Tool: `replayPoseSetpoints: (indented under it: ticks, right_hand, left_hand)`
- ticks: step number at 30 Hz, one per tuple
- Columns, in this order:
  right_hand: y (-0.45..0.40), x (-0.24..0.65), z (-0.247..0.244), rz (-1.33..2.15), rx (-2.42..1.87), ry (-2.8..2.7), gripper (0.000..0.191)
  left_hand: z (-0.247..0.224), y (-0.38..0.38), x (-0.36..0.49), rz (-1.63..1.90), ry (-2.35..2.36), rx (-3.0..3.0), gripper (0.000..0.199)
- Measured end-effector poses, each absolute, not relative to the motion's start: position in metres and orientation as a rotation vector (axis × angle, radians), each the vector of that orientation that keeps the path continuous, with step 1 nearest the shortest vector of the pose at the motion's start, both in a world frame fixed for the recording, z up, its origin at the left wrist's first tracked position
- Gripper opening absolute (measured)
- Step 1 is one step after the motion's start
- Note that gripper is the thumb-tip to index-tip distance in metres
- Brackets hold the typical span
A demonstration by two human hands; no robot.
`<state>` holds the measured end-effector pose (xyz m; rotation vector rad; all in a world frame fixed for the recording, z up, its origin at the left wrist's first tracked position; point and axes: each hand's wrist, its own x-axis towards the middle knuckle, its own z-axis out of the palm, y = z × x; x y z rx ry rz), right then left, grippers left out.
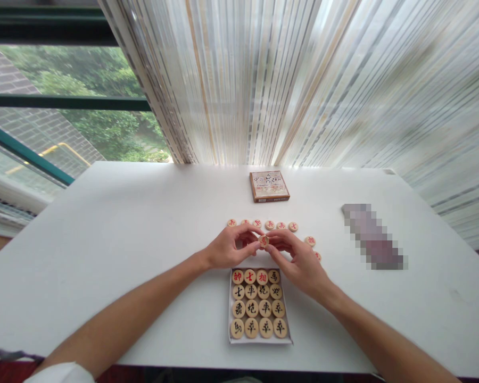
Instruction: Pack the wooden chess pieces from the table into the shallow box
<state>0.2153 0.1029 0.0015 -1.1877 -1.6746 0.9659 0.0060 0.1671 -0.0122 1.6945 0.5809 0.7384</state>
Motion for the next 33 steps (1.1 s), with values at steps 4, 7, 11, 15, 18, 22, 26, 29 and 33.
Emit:
replayPoseSetpoints:
  ticks: [4,7,11,15,18,22,26,29,33]
  right_hand:
    - [0.1025,0.2144,0.0013,0.896,-1.162,-1.743,0.018]
    - [0.1022,0.2137,-0.0006,0.797,-1.140,-1.817,0.016]
    - [0.1014,0.2128,-0.0013,0.662,-1.117,-1.934,0.016]
    - [0.1004,0.2113,0.0004,0.568,-1.099,-2.010,0.016]
    - [0.0995,0.2108,0.0004,0.544,-1.102,-2.033,0.016]
    - [0.0990,0.2117,-0.0004,0.562,-1.117,-2.040,0.014]
    - [0.0996,0.2131,0.0005,0.565,-1.161,-2.025,0.014]
    - [0.1002,0.2138,0.0014,0.556,-1.184,-2.005,0.014]
    - [0.1009,0.2148,0.0011,0.565,-1.192,-1.993,0.013]
  left_hand:
    - [-0.0121,0.1673,0.0061,0.721,0.588,1.672,0.031]
    - [-0.0132,0.1681,0.0062,0.707,0.592,1.664,0.031]
    - [-0.0154,0.1696,0.0068,0.712,0.615,1.708,0.028]
    - [-0.0147,0.1694,0.0073,0.689,0.629,1.709,0.027]
    - [-0.0124,0.1680,0.0072,0.659,0.644,1.699,0.027]
    - [-0.0104,0.1665,0.0071,0.640,0.643,1.681,0.028]
    - [-0.0092,0.1665,0.0071,0.654,0.604,1.698,0.028]
    - [-0.0083,0.1667,0.0067,0.671,0.591,1.720,0.030]
    - [-0.0085,0.1670,0.0059,0.672,0.600,1.741,0.032]
